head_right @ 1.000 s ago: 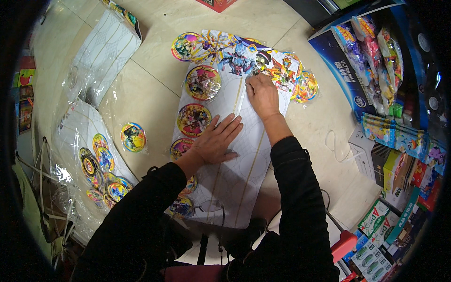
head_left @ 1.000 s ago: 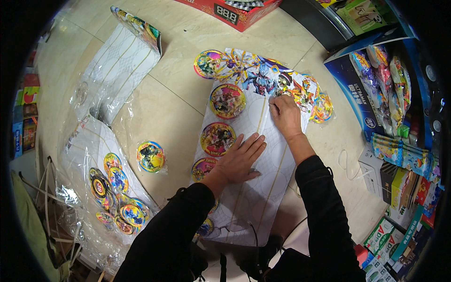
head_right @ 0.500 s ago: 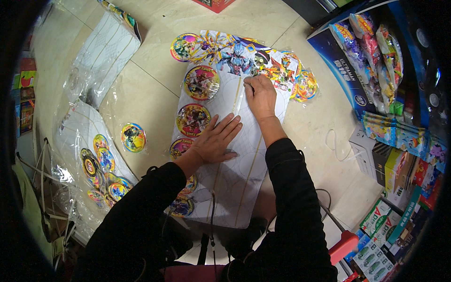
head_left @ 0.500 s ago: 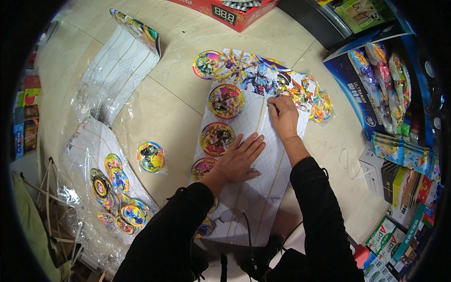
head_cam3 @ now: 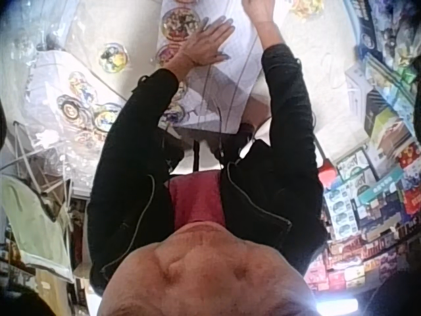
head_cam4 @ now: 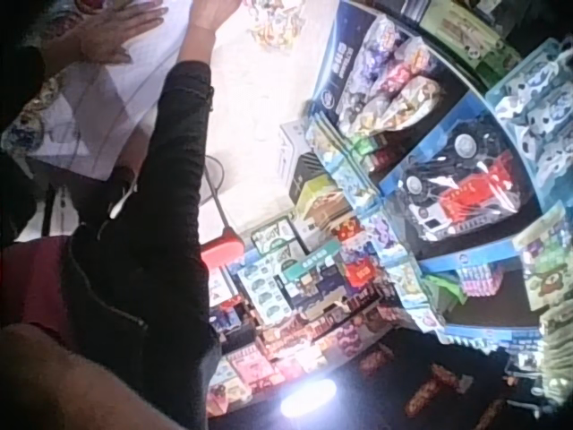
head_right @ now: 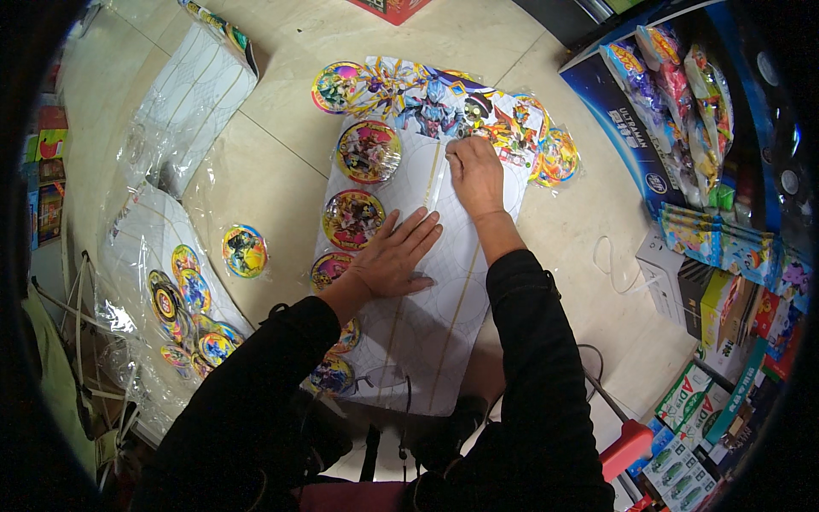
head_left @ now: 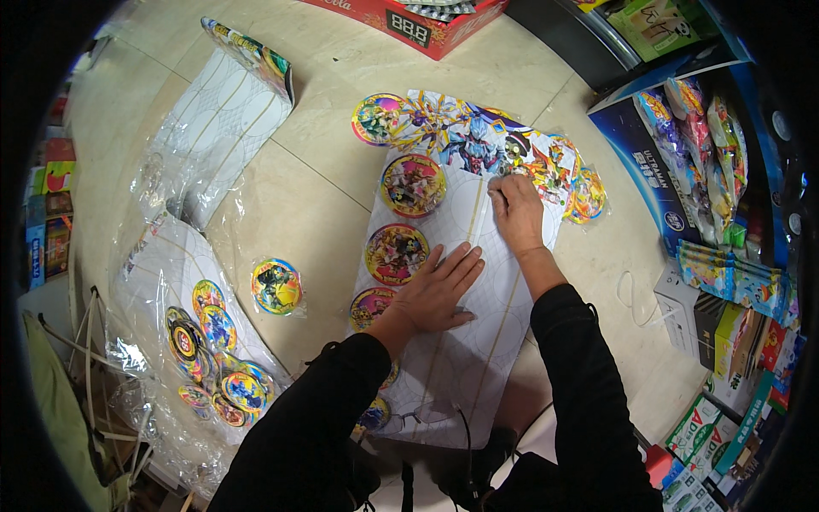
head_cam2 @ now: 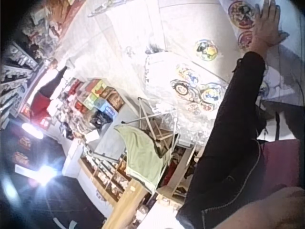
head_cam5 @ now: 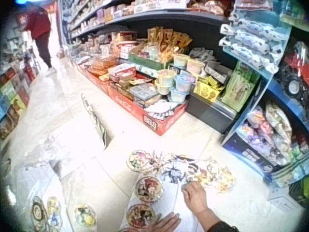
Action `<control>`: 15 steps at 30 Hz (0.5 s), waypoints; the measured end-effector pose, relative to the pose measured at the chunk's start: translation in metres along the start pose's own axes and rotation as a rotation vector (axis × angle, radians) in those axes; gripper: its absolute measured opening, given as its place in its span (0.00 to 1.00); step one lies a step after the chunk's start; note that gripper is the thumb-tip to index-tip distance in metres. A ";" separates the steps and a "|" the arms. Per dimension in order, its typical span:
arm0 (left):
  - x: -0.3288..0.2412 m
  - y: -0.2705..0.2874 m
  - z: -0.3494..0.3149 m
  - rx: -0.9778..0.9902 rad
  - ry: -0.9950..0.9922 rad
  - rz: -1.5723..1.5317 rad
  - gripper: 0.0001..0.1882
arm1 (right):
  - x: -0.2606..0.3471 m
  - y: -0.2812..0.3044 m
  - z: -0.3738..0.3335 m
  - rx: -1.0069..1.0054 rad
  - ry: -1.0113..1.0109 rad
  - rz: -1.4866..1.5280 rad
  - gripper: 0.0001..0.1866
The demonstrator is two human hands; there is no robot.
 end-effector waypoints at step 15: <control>0.000 -0.001 0.000 0.044 0.005 0.002 0.48 | 0.002 0.001 0.001 0.006 0.029 0.038 0.11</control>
Point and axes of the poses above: each hand's wrist, its own z-axis towards the middle knuckle, its own y-axis out of the back of the hand, x = y × z, the point moved 8 cm from there along z, towards the middle knuckle, and after that the axes turned 9 degrees about z, right-handed, at the moved point
